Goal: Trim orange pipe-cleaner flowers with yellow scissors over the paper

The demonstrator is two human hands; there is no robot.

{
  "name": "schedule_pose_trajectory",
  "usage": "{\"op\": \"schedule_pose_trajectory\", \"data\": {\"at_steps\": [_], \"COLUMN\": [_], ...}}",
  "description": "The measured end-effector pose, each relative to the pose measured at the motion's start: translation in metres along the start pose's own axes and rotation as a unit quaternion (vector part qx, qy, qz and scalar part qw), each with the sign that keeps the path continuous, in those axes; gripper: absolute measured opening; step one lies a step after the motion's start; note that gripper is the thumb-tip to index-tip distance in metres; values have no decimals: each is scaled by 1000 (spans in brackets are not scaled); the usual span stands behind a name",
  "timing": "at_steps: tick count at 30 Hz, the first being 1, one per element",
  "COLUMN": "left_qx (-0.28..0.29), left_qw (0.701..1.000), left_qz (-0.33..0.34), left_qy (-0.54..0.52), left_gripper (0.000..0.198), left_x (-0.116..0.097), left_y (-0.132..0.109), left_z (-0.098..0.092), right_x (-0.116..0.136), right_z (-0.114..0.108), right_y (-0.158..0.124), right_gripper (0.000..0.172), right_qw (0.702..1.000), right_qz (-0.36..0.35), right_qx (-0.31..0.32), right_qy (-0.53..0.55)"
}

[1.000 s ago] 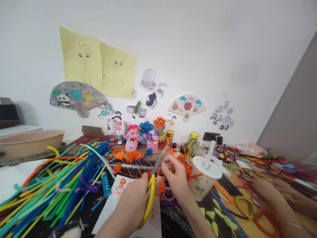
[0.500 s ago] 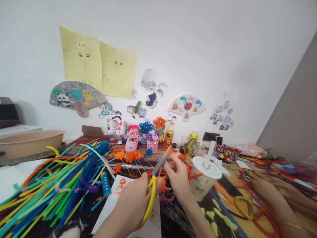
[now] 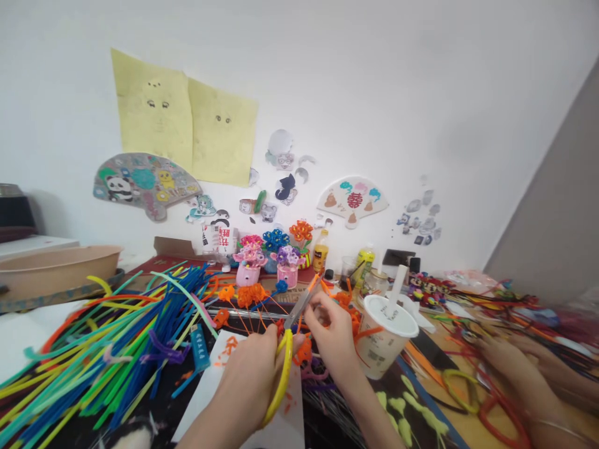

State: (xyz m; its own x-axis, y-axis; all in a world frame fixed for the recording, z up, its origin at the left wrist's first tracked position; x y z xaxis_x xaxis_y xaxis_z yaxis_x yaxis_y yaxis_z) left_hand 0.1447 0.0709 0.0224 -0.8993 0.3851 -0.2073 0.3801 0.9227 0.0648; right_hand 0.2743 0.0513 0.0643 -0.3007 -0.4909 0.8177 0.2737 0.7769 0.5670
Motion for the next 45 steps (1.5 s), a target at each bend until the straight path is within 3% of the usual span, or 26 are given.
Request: {"op": "schedule_pose_trajectory", "data": {"at_steps": [4,9,14,21,26,33,45], "left_qx": [-3,-14,18,24,39,31,-11], "left_qw": [1000,993,985,992,994,992,993], "left_qz": [2,70,107,86,74,96,113], "left_qy": [-16,-99,-131,-85,-66,-74,44], "left_gripper": [53,53,52,44,42,49,63], "left_x": [2,-2,-5,-2,-2,0,2], "left_y": [2,4,-3,-6,-6,-3,5], "left_z": [2,-2,-9,-6,-4,-5,1], "right_x": [-8,-21,-24,-22,-21,-17,-13], "right_z": [0,8,13,4,5,6,2], "right_y": [2,3,1,3,3,4,5], "right_gripper": [21,28,26,26,26,25,23], "right_qw": [998,975,954,976,982,988,996], "right_qz": [27,94,109,70,61,33,2], "right_qx": [8,66,122,82,92,101,81], "right_qy": [51,191,249,189,152,108,37]}}
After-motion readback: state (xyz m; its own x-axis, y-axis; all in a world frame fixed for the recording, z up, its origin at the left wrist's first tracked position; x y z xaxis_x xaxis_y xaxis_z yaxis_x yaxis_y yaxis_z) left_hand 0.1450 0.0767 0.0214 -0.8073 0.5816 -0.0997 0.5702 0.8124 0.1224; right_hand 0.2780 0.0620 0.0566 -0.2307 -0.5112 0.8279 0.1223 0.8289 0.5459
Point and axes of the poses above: each hand's wrist, its own y-axis towards the middle knuckle, its own z-axis out of the palm, x = y × z, the point moved 10 cm from there along y, towards the middle knuckle, and after that the axes turned 11 degrees about y, right-handed, at the moved point
